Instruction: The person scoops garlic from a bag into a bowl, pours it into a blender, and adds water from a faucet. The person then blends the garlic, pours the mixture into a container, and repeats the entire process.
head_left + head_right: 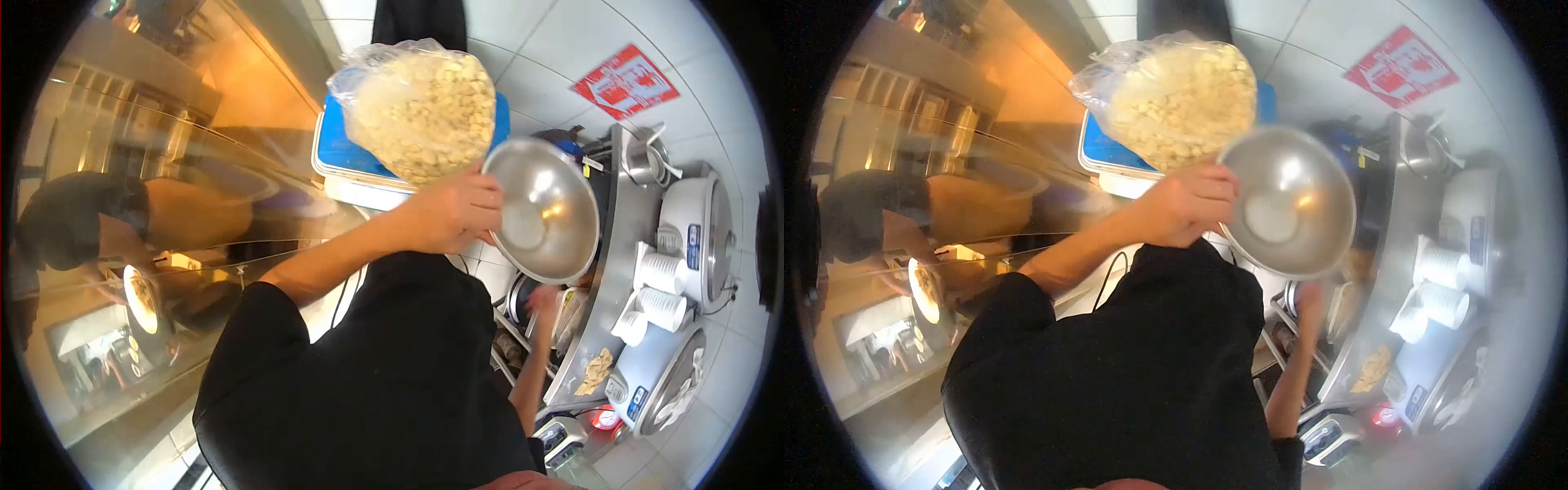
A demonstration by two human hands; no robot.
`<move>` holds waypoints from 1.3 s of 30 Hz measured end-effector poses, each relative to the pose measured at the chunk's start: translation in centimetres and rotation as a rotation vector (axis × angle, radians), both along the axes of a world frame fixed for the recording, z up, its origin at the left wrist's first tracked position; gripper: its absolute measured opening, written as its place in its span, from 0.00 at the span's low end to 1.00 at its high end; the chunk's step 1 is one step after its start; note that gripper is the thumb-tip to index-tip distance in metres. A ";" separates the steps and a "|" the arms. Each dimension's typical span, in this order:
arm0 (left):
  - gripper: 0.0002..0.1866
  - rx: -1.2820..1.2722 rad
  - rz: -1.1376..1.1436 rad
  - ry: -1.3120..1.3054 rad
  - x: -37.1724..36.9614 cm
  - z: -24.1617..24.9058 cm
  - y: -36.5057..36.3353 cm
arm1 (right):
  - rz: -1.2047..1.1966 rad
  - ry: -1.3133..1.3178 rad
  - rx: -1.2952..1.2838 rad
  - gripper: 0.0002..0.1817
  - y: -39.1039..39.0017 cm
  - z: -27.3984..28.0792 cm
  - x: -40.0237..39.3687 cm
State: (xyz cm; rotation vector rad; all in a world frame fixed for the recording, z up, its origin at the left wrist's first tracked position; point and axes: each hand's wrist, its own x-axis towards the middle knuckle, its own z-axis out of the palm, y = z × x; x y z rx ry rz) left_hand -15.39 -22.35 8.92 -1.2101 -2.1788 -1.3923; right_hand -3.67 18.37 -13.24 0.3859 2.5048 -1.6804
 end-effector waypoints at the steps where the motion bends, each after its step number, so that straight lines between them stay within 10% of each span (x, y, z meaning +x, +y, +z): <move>1: 0.08 0.000 0.032 0.093 -0.8 0.9 -1.6 | -0.050 0.127 0.040 0.11 -6.4 10.7 -6.5; 3: 0.10 0.049 0.130 0.114 -1.6 2.8 -5.4 | -0.079 0.350 -0.127 0.09 -14.1 18.3 -15.5; 7: 0.07 0.174 0.448 0.223 -1.9 5.5 -14.0 | 0.676 0.661 0.295 0.22 -28.2 23.9 -25.3; 12: 0.06 0.237 0.776 0.218 0.4 4.8 -21.2 | 1.321 0.531 0.725 0.14 -38.0 21.2 -29.2; 15: 0.06 0.138 0.827 0.204 0.6 4.4 -22.5 | 1.238 0.785 0.582 0.12 -34.4 22.2 -27.8; 22: 0.06 -0.296 0.527 -0.119 -5.6 4.1 -17.1 | 1.021 0.437 0.385 0.11 -20.2 27.8 -27.0; 24: 0.08 -0.574 0.398 -0.343 -7.7 3.5 -14.9 | 0.423 0.540 0.284 0.18 -21.8 27.3 -27.3; 25: 0.08 -0.589 0.383 -0.344 -8.6 2.7 -14.1 | 0.515 0.473 0.522 0.27 -23.3 26.9 -27.8; 29: 0.14 -0.416 0.189 -0.268 -9.9 0.2 -11.5 | 0.758 0.712 0.737 0.33 -28.7 21.8 -28.5; 32: 0.38 0.118 0.648 -0.485 -9.3 -3.3 -9.9 | 0.902 0.791 0.857 0.30 -30.2 19.9 -29.7; 34: 0.36 0.340 0.757 -0.717 -9.5 -5.1 -9.0 | 0.946 1.012 1.232 0.21 -29.8 18.3 -30.7; 39: 0.33 0.823 1.037 -1.059 -6.2 -5.5 -10.9 | 0.596 1.090 0.420 0.08 -26.5 22.9 -36.8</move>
